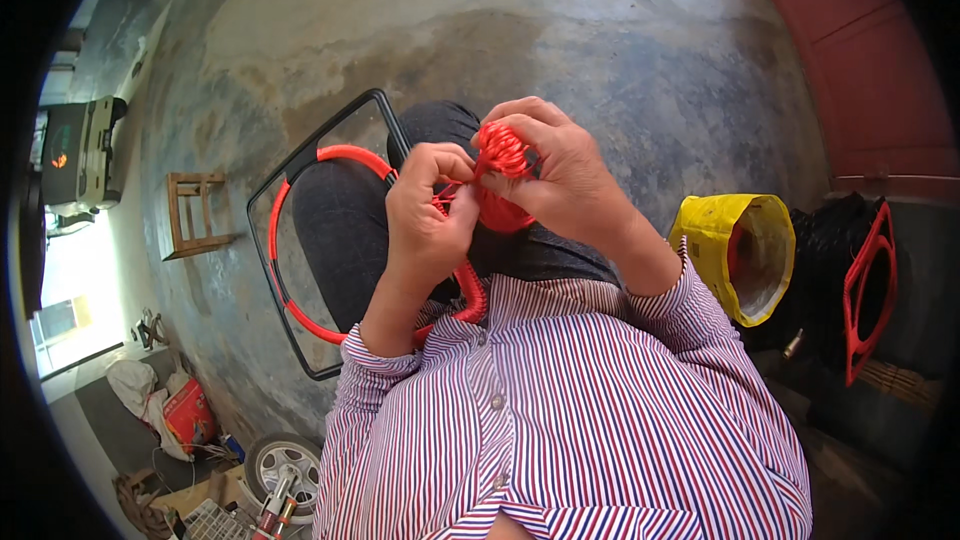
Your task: Wrapping a black circular/square furniture frame with red plastic twine.
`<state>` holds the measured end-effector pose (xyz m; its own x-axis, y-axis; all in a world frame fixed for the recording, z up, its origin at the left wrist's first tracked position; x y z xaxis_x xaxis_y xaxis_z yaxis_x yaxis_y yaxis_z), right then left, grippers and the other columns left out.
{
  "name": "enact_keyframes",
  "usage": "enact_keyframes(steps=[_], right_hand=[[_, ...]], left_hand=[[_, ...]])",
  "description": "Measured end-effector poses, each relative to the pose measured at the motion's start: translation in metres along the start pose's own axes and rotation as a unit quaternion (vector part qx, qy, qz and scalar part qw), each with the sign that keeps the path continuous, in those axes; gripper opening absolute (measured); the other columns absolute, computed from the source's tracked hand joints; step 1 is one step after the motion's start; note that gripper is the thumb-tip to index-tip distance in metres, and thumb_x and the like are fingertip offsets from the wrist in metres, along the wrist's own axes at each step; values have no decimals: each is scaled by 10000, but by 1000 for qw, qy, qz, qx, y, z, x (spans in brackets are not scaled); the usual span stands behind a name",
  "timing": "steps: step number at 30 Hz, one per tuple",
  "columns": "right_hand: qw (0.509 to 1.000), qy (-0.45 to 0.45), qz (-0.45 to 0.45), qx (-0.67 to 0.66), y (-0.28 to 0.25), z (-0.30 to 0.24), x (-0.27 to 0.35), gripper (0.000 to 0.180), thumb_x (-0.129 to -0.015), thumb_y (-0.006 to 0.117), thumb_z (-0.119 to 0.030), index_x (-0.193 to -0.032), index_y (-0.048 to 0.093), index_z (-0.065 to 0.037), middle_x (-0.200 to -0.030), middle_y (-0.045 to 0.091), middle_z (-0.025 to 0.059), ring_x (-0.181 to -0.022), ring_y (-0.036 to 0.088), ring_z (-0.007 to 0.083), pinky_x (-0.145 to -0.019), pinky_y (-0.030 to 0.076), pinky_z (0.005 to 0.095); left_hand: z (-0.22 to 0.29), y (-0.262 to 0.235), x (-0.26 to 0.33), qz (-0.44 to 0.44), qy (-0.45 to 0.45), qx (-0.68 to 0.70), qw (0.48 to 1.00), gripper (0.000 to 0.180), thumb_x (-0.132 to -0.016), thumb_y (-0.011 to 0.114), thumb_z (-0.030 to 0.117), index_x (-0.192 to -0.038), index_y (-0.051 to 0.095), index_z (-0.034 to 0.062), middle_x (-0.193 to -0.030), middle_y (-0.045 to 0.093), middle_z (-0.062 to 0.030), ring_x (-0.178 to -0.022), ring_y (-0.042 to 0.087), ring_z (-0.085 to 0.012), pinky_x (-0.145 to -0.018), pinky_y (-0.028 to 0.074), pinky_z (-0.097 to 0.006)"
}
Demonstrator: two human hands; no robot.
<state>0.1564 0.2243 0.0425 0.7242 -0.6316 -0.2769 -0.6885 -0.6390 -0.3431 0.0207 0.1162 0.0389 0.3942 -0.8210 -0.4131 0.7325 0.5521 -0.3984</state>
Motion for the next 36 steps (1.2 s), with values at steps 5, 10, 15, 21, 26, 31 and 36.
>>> enact_keyframes(steps=[5, 10, 15, 21, 26, 31, 36], right_hand=[[992, 76, -49, -82, -16, -11, -3, 309, -830, 758, -111, -1097, 646, -5, -1003, 655, 52, -947, 635, 163, -881, 504, 308], [897, 166, 40, -408, -26, 0, -4, 295, -894, 732, -146, -1121, 624, 7, -992, 650, 34, -927, 617, 113, -852, 504, 282], [901, 175, 62, -392, -22, 6, -9, 275, -893, 749, -216, -1060, 630, -32, -949, 632, 5, -862, 597, 86, -800, 499, 254], [916, 142, 79, -367, -13, 0, -16, 274, -899, 741, -233, -1048, 627, -34, -920, 626, -4, -821, 579, 68, -740, 493, 230], [898, 168, 2, -406, -11, -5, -21, 284, -923, 709, -242, -1095, 636, -29, -914, 631, -12, -754, 552, 50, -657, 466, 219], [915, 159, -23, -370, -13, 6, -21, 288, -925, 697, -207, -1134, 654, -13, -938, 651, 5, -738, 557, 60, -652, 472, 228], [905, 146, 18, -398, -5, 0, -21, 284, -916, 706, -167, -1136, 650, 4, -996, 683, 46, -856, 635, 100, -792, 533, 254]], left_hand=[[-4, -8, 4, -36, -127, -32, 991, 128, -768, 605, -62, -847, 565, 31, -739, 578, -17, -676, 564, -77, -610, 465, -243], [-5, -19, -3, 43, -74, -92, 992, 132, -758, 576, -72, -849, 569, 24, -727, 551, -2, -658, 524, -77, -616, 452, -246], [-4, -25, -4, 34, -85, 25, 995, 181, -775, 563, -42, -944, 585, 17, -976, 607, -60, -884, 556, -116, -838, 448, -280], [19, -14, -13, -42, 1, 2, 999, 309, -893, 688, 192, -1129, 610, 8, -1143, 631, -84, -1049, 591, -158, -946, 436, -311], [9, -8, -6, -67, -167, 147, 973, 200, -935, 645, 78, -1114, 608, -3, -973, 676, -30, -888, 632, -100, -832, 503, -257], [-3, -7, -4, -52, -259, 362, 894, 157, -992, 565, 78, -1120, 593, -9, -1016, 667, -39, -905, 631, -88, -843, 516, -249], [-5, -7, -3, -42, -262, 328, 907, 199, -960, 572, 68, -1143, 578, -9, -1133, 623, -70, -1017, 606, -124, -919, 490, -287]])
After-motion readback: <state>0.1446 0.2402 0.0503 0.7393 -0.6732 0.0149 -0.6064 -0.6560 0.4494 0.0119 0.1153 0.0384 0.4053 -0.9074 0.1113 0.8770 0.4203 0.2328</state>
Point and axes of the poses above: each hand's wrist, its own x-axis away from the middle knuckle, its own y-axis out of the palm, z = x × y, the point moved 2 cm from there along -x, towards the middle knuckle
